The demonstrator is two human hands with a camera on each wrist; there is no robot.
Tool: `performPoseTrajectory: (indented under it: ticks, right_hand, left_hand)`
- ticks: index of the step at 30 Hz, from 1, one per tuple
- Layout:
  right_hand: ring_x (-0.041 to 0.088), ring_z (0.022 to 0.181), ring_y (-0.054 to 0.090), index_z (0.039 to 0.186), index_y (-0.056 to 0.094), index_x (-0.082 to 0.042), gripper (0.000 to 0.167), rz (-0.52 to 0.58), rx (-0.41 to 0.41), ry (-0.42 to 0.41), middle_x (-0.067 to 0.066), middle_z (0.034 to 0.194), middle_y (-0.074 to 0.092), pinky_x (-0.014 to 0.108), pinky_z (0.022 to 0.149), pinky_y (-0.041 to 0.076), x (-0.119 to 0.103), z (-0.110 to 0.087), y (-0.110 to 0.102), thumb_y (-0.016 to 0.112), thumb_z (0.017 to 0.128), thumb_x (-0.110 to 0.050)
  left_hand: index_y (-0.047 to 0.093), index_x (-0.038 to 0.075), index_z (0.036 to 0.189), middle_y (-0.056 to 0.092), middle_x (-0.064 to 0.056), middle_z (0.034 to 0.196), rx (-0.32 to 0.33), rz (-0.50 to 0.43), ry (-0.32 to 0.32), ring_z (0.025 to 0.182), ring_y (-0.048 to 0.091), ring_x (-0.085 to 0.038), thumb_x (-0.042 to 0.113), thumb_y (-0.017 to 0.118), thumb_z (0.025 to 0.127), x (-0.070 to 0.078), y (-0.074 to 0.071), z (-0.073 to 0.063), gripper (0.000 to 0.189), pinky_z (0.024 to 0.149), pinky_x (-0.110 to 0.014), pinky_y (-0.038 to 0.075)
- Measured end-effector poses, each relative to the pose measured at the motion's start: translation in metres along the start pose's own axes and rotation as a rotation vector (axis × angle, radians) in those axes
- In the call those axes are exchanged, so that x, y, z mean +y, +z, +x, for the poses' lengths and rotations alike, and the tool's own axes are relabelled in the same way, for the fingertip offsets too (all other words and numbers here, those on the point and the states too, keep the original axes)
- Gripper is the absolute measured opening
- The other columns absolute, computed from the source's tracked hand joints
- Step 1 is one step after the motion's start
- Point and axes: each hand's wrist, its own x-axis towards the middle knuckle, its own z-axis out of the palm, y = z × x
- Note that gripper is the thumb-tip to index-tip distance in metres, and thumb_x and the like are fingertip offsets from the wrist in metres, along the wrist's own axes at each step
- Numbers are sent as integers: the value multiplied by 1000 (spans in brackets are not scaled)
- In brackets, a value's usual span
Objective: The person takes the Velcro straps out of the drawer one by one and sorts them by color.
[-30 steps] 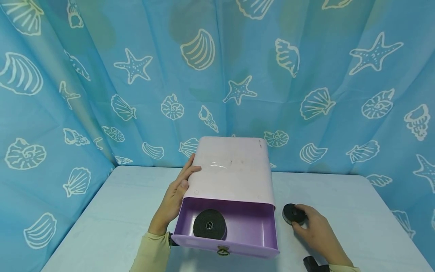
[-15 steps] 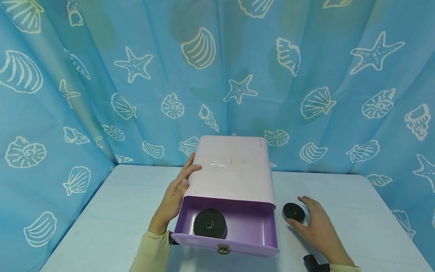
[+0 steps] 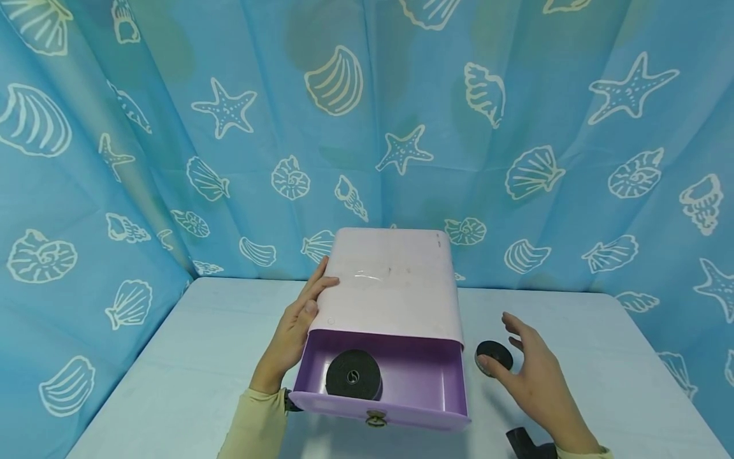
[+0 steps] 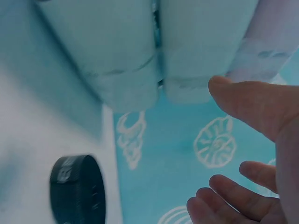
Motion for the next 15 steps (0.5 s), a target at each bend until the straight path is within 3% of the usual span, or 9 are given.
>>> performPoseTrajectory:
  ticks: [3, 6, 9, 12, 15]
  right_hand:
    - [48, 118, 57, 151, 36, 2, 88, 14, 23, -17, 28, 141, 50, 16, 93, 48, -9, -1, -5, 84, 84, -28]
    - [48, 118, 56, 152, 37, -1, 87, 33, 42, -31, 27, 141, 51, -4, 88, 30, -18, -3, -10, 85, 84, -26]
    - [39, 121, 57, 152, 37, -5, 85, 53, 60, -43, 24, 141, 51, -6, 87, 27, -28, -4, -14, 84, 84, -24]
    - [9, 126, 54, 152, 39, -9, 84, 72, 79, -56, 21, 141, 53, -5, 89, 29, -36, -6, -19, 85, 84, -22]
    - [-16, 119, 44, 153, 40, -13, 82, 97, 86, -59, 17, 141, 54, -3, 90, 31, -44, -8, -24, 85, 84, -20]
  left_hand:
    - [49, 15, 147, 13, 1, 168, 0, 0, 3, 154, 10, -20, 33, 35, 111, 0, 0, 0, 43, 118, -58, 18]
    - [50, 15, 147, 13, 1, 168, 1, 2, -1, 154, 10, -21, 33, 35, 111, 1, 0, 0, 43, 118, -59, 18]
    - [50, 16, 147, 13, 1, 168, 1, 3, -7, 154, 10, -20, 35, 35, 111, 1, 0, 0, 43, 118, -59, 18]
    - [50, 16, 147, 13, 1, 168, 2, 4, -9, 154, 10, -20, 35, 35, 111, 0, 0, 0, 43, 118, -59, 18]
    - [50, 14, 147, 13, -1, 168, 3, -1, -5, 154, 10, -21, 33, 35, 111, -1, 0, 0, 43, 118, -60, 17]
